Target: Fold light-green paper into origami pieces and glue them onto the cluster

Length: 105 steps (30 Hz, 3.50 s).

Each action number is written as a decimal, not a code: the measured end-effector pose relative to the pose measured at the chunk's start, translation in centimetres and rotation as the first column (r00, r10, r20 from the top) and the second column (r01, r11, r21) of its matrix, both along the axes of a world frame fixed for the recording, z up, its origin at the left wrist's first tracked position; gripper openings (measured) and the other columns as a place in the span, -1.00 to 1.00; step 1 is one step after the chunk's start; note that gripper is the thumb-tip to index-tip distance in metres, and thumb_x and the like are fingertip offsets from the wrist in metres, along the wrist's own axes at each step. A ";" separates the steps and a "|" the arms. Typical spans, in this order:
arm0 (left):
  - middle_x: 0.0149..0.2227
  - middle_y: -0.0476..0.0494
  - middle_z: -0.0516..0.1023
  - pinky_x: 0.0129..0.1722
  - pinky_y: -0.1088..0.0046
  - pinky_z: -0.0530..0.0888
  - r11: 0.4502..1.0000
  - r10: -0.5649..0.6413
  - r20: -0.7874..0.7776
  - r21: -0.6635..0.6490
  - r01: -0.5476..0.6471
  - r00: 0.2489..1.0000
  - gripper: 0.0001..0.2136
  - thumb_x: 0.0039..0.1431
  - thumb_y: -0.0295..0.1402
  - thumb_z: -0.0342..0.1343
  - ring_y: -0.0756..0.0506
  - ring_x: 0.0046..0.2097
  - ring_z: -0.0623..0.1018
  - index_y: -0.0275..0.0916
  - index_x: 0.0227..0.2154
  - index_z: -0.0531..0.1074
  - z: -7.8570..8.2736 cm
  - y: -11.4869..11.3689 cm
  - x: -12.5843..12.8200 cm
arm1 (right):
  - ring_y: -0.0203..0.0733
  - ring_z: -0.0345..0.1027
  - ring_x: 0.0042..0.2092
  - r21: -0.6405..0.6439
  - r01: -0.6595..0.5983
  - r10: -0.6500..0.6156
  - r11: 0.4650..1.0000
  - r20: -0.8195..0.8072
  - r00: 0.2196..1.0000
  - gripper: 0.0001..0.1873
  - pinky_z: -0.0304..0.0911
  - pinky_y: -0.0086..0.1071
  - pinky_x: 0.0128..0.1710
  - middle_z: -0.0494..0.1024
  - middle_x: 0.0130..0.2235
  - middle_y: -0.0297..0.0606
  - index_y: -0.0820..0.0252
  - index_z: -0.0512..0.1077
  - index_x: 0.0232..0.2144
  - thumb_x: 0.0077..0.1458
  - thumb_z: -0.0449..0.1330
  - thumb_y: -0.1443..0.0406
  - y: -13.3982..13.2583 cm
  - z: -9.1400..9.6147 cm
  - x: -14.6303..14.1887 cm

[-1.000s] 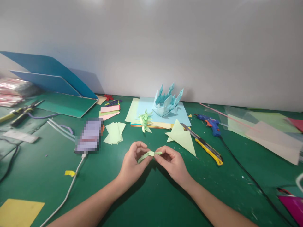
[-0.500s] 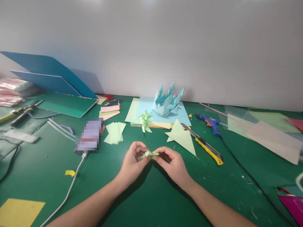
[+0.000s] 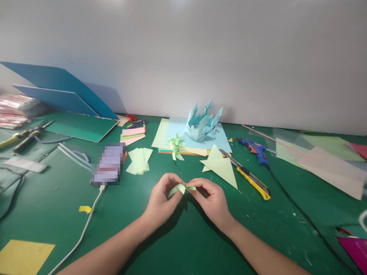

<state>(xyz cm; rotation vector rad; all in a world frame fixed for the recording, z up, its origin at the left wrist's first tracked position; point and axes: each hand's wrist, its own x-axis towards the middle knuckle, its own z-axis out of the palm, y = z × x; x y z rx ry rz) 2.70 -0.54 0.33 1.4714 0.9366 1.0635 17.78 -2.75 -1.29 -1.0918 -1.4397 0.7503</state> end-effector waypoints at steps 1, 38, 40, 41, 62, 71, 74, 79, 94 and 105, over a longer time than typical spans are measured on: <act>-0.37 -0.04 0.44 -0.26 0.45 0.43 1.000 -0.006 -0.002 0.003 0.006 1.000 -0.92 0.03 -0.41 0.11 -0.02 -0.29 0.47 -0.23 -0.38 0.34 0.0 0.0 0.0 | -0.25 0.44 -0.34 0.007 0.007 -0.007 1.000 0.003 1.000 -0.90 0.36 -0.43 -0.33 0.57 -0.39 -0.29 0.12 0.51 -0.44 0.05 0.19 0.37 0.0 -0.1 0.0; -0.53 0.07 0.44 -0.44 0.57 0.34 0.835 -0.062 0.245 -0.518 0.185 0.968 -0.66 -0.16 -0.24 0.32 0.08 -0.50 0.46 -0.27 -0.41 0.30 0.3 0.7 -0.1 | -0.24 0.42 -0.39 0.143 0.017 -0.041 0.990 0.167 0.985 -0.88 0.35 -0.39 -0.35 0.55 -0.44 -0.31 0.10 0.50 -0.45 0.06 0.19 0.40 -0.2 0.6 -0.2; -0.53 0.09 0.42 -0.44 0.57 0.35 0.860 -0.053 0.241 -0.482 0.167 0.969 -0.66 -0.17 -0.28 0.33 0.09 -0.50 0.46 -0.26 -0.42 0.27 0.1 0.7 -0.1 | -0.24 0.42 -0.39 0.135 0.002 -0.025 0.991 0.164 0.986 -0.88 0.35 -0.40 -0.35 0.55 -0.44 -0.31 0.11 0.50 -0.45 0.05 0.20 0.41 -0.2 0.6 -0.2; -0.54 0.11 0.40 -0.44 0.57 0.35 0.873 -0.051 0.235 -0.461 0.157 0.971 -0.67 -0.17 -0.31 0.33 0.09 -0.51 0.45 -0.26 -0.43 0.26 0.1 0.8 -0.1 | -0.25 0.42 -0.38 0.131 -0.004 -0.018 0.991 0.165 0.986 -0.87 0.35 -0.40 -0.34 0.55 -0.43 -0.31 0.11 0.50 -0.44 0.05 0.19 0.41 -0.2 0.5 -0.2; -0.47 -0.02 0.49 -0.38 0.50 0.41 0.986 -0.040 -0.045 -0.166 0.032 0.998 -0.84 -0.09 -0.42 0.19 0.01 -0.40 0.48 -0.26 -0.39 0.37 -0.4 0.7 -0.6 | -0.26 0.36 -0.39 0.188 -0.051 0.015 0.981 0.188 0.982 -0.87 0.31 -0.39 -0.39 0.44 -0.45 -0.32 0.12 0.38 -0.50 0.02 0.13 0.43 -0.2 0.2 0.0; -0.51 0.02 0.46 -0.42 0.54 0.40 0.995 -0.013 -0.111 -0.097 0.002 0.994 -0.89 -0.11 -0.49 0.16 0.03 -0.45 0.45 -0.26 -0.44 0.41 -0.2 0.5 -0.6 | -0.21 0.39 -0.34 0.232 -0.058 -0.016 0.971 0.306 0.952 -0.84 0.31 -0.35 -0.34 0.51 -0.39 -0.28 0.10 0.42 -0.37 0.02 0.14 0.45 -0.3 0.4 0.3; -0.52 0.02 0.46 -0.42 0.54 0.40 0.998 -0.008 -0.138 -0.062 0.000 0.990 -0.88 -0.12 -0.50 0.14 0.03 -0.45 0.45 -0.25 -0.44 0.41 -0.2 0.5 -0.6 | -0.21 0.39 -0.33 0.250 -0.061 -0.018 0.966 0.304 0.953 -0.86 0.30 -0.33 -0.34 0.51 -0.39 -0.28 0.09 0.40 -0.42 0.01 0.15 0.45 -0.2 0.4 0.2; -0.46 -0.01 0.49 -0.35 0.50 0.43 0.999 -0.016 -0.129 -0.049 0.010 0.991 -0.88 -0.13 -0.49 0.14 -0.01 -0.39 0.48 -0.24 -0.44 0.41 -0.3 0.5 -0.6 | -0.23 0.38 -0.35 0.246 -0.053 -0.014 0.968 0.264 0.964 -0.87 0.30 -0.35 -0.35 0.48 -0.40 -0.30 0.10 0.38 -0.46 0.01 0.14 0.44 -0.2 0.4 0.0; -0.44 -0.03 0.50 -0.33 0.49 0.42 0.949 -0.091 0.072 -0.297 0.109 0.993 -0.83 -0.06 -0.32 0.24 0.00 -0.38 0.47 -0.27 -0.39 0.45 0.0 0.7 -0.4 | -0.26 0.33 -0.37 0.087 0.014 -0.021 0.996 0.079 0.997 -0.89 0.28 -0.41 -0.35 0.42 -0.44 -0.32 0.14 0.33 -0.49 0.04 0.11 0.41 -0.3 0.5 -0.3; -0.36 -0.02 0.48 -0.22 0.49 0.39 0.911 -0.079 0.171 -0.388 0.141 0.982 -0.73 -0.14 -0.33 0.31 0.01 -0.29 0.45 -0.26 -0.34 0.43 0.5 0.6 0.0 | -0.30 0.34 -0.43 -0.070 0.045 -0.048 0.997 -0.037 0.998 -0.93 0.31 -0.46 -0.42 0.42 -0.47 -0.35 0.16 0.33 -0.49 0.04 0.12 0.34 -0.1 0.2 -0.3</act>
